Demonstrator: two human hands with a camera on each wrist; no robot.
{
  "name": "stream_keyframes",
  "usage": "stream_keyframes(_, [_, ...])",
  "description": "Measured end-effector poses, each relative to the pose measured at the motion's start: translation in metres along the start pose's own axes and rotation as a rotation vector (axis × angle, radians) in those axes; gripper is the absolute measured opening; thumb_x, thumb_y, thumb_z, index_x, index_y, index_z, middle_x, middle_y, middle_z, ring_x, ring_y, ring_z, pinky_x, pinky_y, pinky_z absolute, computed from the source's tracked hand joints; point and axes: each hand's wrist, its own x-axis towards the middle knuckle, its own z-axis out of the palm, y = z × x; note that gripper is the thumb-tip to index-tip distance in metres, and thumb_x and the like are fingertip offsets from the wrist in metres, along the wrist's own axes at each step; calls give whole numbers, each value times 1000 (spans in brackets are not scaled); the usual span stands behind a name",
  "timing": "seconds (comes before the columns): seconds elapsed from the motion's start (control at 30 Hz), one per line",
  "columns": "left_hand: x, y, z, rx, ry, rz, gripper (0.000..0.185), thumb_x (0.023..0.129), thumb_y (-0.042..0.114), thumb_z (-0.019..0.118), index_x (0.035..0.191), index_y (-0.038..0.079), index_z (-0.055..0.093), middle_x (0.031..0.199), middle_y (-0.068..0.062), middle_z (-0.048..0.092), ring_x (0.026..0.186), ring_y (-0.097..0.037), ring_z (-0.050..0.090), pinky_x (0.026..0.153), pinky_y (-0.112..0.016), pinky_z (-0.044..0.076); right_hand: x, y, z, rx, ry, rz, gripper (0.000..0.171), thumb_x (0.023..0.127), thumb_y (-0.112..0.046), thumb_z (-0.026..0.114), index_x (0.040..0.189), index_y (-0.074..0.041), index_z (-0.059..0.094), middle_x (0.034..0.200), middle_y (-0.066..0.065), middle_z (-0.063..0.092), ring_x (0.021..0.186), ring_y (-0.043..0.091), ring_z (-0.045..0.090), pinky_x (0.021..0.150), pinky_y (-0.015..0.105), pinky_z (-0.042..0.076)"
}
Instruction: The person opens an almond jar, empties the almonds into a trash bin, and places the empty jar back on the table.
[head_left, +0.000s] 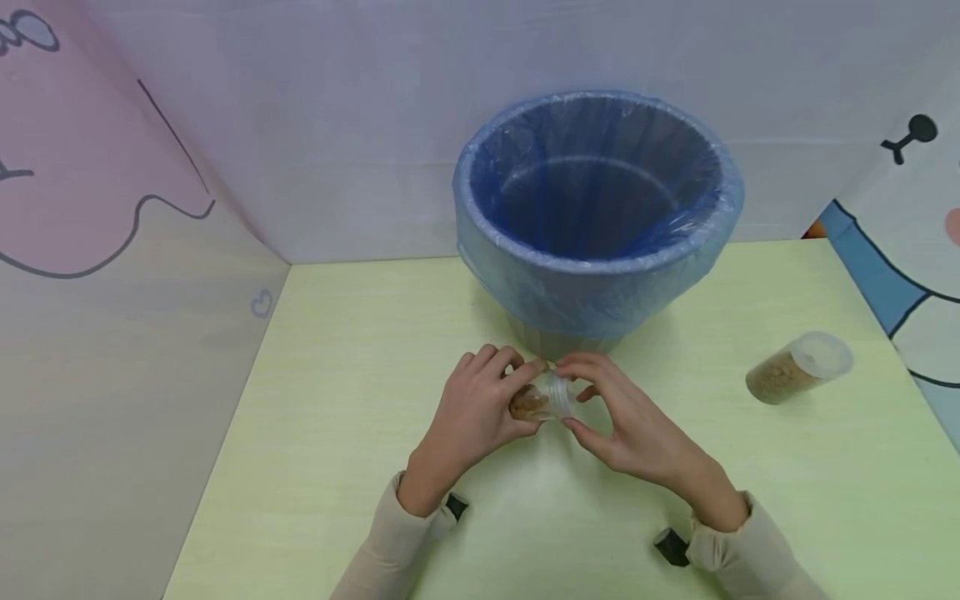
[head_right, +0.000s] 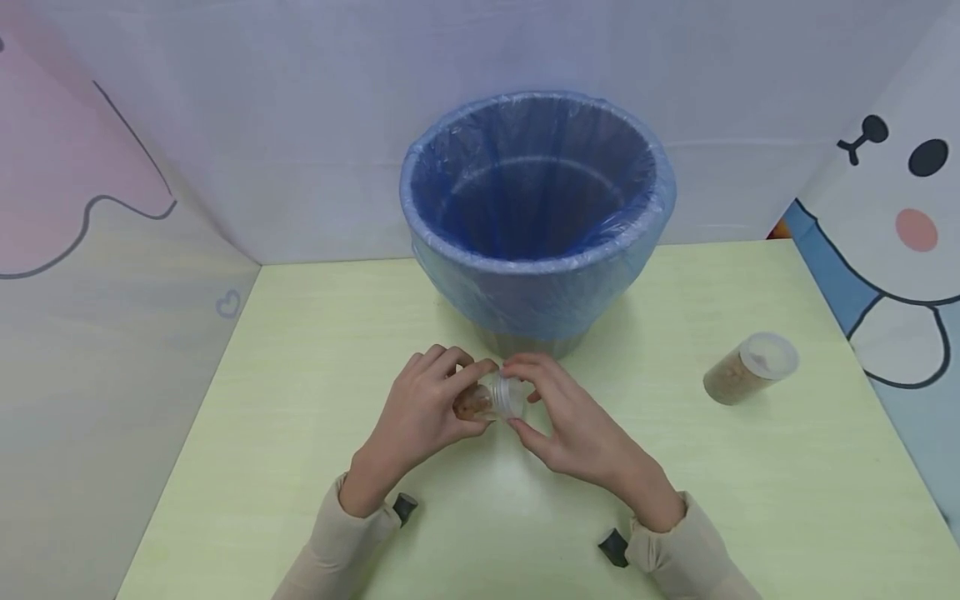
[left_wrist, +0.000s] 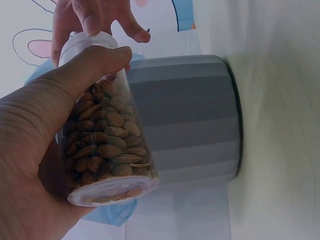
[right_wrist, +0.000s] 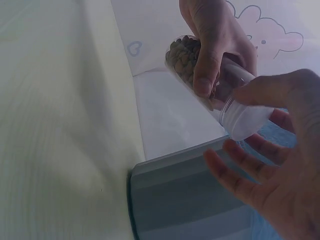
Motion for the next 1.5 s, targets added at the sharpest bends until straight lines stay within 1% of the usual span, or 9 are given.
stream_keyframes(0.2, [0,1,0,3,11,9,66,65,44,98,124,25,74,101,4,65,89,-18,58,71,-30,46,-3,3,0,17,-22,38,89,84,-5,84,157,-5,33,155,16,43,135,23,51,90,35,59])
stream_keyframes(0.33, [0,2,0,1,7,14,68,64,45,98,124,25,74,102,3,65,90,-18,58,72,-31,46,-5,3,0,10,-10,111,77,92,-12,80,156,-10,37,150,10,50,123,19,59,87,33,59])
stream_keyframes(0.47, [0,1,0,0,4,11,68,64,45,98,124,25,74,102,4,65,91,-18,58,72,-31,46,-5,2,0,7,14,142,66,93,-12,79,150,-12,46,144,4,56,110,17,64,84,33,59])
stream_keyframes(0.73, [-1,1,0,-9,-2,2,68,64,45,98,125,26,74,102,4,65,91,-18,58,73,-31,47,-3,2,0,71,24,73,70,88,-2,80,149,-9,47,144,6,55,119,14,59,85,32,60])
stream_keyframes(0.9, [-1,0,0,-14,-7,0,68,64,45,98,125,26,74,103,4,66,91,-18,59,72,-31,47,-2,1,0,88,13,65,71,86,0,81,148,-9,47,145,8,53,127,15,56,87,34,61])
stream_keyframes(1.03, [0,0,0,-14,-6,2,68,64,45,98,125,25,74,103,3,66,92,-18,59,72,-31,46,-2,1,0,84,9,57,72,85,1,81,147,-8,47,146,10,52,130,18,55,89,35,61])
stream_keyframes(1.2, [1,0,0,-12,-8,4,67,64,45,98,125,26,74,102,3,66,91,-18,59,72,-30,46,-3,1,0,75,9,34,71,84,4,81,145,-5,47,147,14,50,133,21,53,92,32,60])
stream_keyframes(1.3, [1,0,0,-9,-10,4,68,64,45,98,125,26,74,102,3,66,91,-18,59,72,-30,46,-2,1,0,69,6,14,70,83,6,81,144,-2,47,148,16,49,134,23,52,92,36,61])
stream_keyframes(1.5, [0,0,1,-11,-4,3,67,65,46,98,124,26,75,102,4,65,91,-17,59,72,-30,46,-2,1,0,41,-10,-2,73,83,2,83,145,-1,45,150,18,45,136,26,50,93,37,60])
